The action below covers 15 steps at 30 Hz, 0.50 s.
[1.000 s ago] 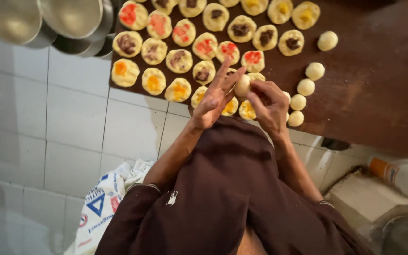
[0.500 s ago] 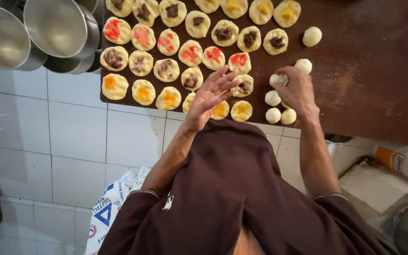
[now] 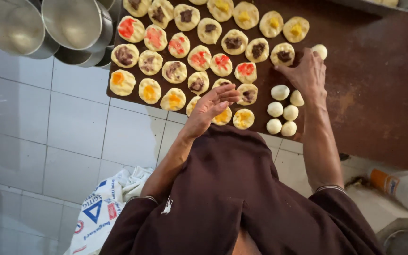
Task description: Manually shaping and rolling dough balls with various fillings on a kitchen table.
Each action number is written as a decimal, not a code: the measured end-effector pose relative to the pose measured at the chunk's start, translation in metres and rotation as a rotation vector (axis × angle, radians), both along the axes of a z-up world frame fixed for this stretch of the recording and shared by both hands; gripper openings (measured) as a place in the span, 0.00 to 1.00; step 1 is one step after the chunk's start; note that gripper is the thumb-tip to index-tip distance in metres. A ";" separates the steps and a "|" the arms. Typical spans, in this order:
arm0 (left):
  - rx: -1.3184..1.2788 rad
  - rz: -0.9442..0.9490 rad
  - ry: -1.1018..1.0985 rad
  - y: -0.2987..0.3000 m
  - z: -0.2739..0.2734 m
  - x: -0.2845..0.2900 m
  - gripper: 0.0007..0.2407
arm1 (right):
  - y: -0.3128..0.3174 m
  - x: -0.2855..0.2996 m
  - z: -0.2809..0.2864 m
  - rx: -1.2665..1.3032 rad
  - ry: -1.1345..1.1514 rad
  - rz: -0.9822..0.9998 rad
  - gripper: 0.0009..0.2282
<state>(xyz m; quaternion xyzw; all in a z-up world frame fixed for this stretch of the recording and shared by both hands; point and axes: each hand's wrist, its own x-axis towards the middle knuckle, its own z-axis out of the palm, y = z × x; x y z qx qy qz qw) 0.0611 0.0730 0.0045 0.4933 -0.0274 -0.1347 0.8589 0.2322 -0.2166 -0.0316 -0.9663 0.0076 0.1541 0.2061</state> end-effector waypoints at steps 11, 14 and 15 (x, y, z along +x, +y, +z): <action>0.001 0.082 -0.024 0.004 -0.008 -0.011 0.20 | 0.019 -0.004 -0.019 0.089 -0.126 -0.068 0.22; 0.011 0.081 0.003 0.005 -0.003 -0.009 0.19 | 0.013 -0.009 -0.039 0.156 -0.264 -0.038 0.18; 0.030 0.074 0.006 0.005 -0.002 -0.009 0.19 | 0.012 -0.011 -0.045 0.192 -0.350 -0.009 0.18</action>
